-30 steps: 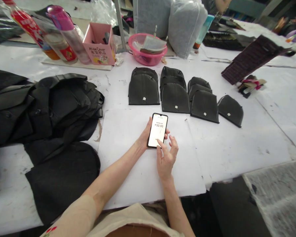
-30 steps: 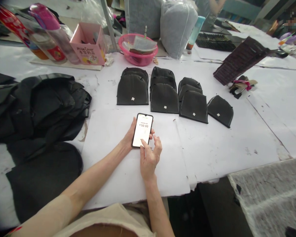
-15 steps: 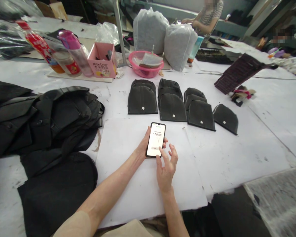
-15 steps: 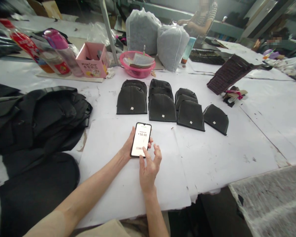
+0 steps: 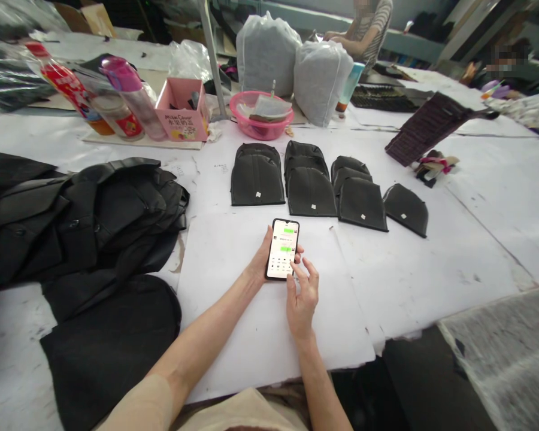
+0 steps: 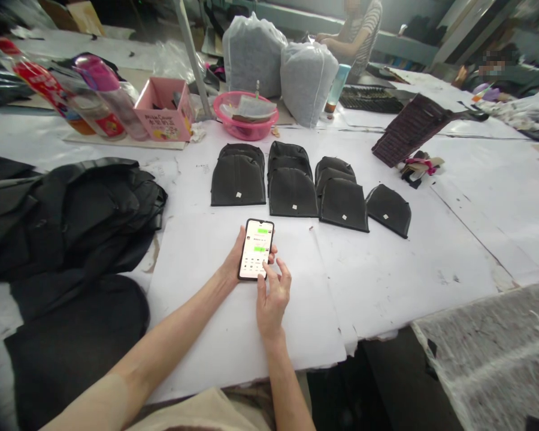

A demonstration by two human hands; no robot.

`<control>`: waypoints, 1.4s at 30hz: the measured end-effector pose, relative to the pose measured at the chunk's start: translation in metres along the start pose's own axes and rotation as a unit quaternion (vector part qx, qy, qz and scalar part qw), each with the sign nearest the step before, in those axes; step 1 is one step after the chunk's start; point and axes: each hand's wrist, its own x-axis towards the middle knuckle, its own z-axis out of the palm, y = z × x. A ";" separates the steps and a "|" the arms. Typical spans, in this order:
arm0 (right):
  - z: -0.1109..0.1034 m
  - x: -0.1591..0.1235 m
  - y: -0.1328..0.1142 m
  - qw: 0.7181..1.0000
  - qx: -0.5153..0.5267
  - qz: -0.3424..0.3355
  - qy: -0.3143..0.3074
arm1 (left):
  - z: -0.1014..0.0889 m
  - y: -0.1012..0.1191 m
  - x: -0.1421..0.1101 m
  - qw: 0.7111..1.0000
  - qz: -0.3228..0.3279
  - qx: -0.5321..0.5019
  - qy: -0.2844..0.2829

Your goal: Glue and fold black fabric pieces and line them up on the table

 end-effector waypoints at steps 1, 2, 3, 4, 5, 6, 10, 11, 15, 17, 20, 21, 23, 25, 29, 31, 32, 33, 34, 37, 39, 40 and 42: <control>0.000 0.000 0.000 1.000 0.000 -0.001 0.001 | -0.001 0.000 0.000 1.000 0.003 0.003 -0.002; 0.001 0.001 0.000 1.000 -0.001 -0.002 0.002 | -0.002 0.000 0.001 1.000 0.006 0.006 -0.005; 0.001 0.001 0.000 1.000 -0.001 -0.003 0.003 | -0.003 0.000 0.001 1.000 0.010 0.009 -0.009; 0.001 0.001 0.000 1.000 -0.003 -0.005 0.004 | -0.004 0.000 0.002 1.000 0.012 0.012 -0.013; 0.001 0.001 0.000 1.000 -0.005 -0.007 0.005 | -0.005 0.000 0.002 1.000 0.013 0.014 -0.015; 0.001 0.001 -0.001 1.000 -0.008 -0.008 0.006 | -0.005 0.000 0.002 1.000 0.012 0.014 -0.015; -0.007 0.004 -0.005 0.999 -0.041 -0.020 -0.006 | -0.006 -0.001 0.002 1.000 0.006 0.005 -0.006; -0.010 0.007 -0.006 0.998 -0.051 -0.025 -0.013 | -0.006 -0.001 0.002 1.000 0.007 0.006 -0.008; -0.019 0.030 -0.005 0.993 -0.091 -0.065 -0.042 | -0.010 -0.002 0.005 1.000 0.007 0.016 -0.012; -0.018 0.046 -0.001 0.988 -0.110 -0.093 -0.048 | -0.012 -0.002 0.007 1.000 0.004 0.007 0.005; -0.009 0.067 0.003 0.980 -0.135 -0.136 -0.059 | -0.012 -0.003 0.009 0.999 0.011 -0.015 0.028; -0.005 0.073 0.004 0.977 -0.140 -0.148 -0.064 | -0.012 -0.003 0.009 0.999 0.012 -0.015 0.035; 0.003 0.082 0.004 0.974 -0.141 -0.162 -0.070 | -0.012 -0.004 0.010 0.999 0.012 -0.007 0.047; 0.009 0.088 0.003 0.974 -0.137 -0.167 -0.074 | -0.012 -0.003 0.010 0.998 0.013 -0.005 0.053; 0.016 0.098 0.003 0.973 -0.134 -0.173 -0.072 | -0.012 -0.003 0.010 0.999 0.011 -0.026 0.042; 0.016 0.101 0.003 0.974 -0.130 -0.174 -0.068 | -0.010 -0.002 0.010 0.999 0.009 -0.033 0.041; 0.015 0.100 0.003 0.975 -0.126 -0.172 -0.066 | -0.010 -0.002 0.009 0.999 0.010 -0.034 0.041; 0.013 0.099 0.003 0.976 -0.120 -0.169 -0.066 | -0.009 -0.002 0.009 0.998 0.011 -0.033 0.042; 0.010 0.096 0.002 0.977 -0.113 -0.167 -0.065 | -0.008 -0.002 0.009 0.999 0.014 -0.030 0.043; -0.003 0.077 0.002 0.979 -0.095 -0.167 -0.062 | -0.008 -0.002 0.008 0.999 0.018 -0.016 0.032; -0.013 0.059 0.003 0.980 -0.090 -0.166 -0.065 | -0.009 -0.002 0.007 1.000 0.010 -0.003 0.017; -0.017 0.050 0.004 0.980 -0.090 -0.164 -0.069 | -0.009 -0.002 0.006 1.000 0.006 0.004 0.007; -0.025 0.033 0.006 0.979 -0.096 -0.162 -0.078 | -0.010 -0.001 0.005 1.000 0.005 0.015 -0.010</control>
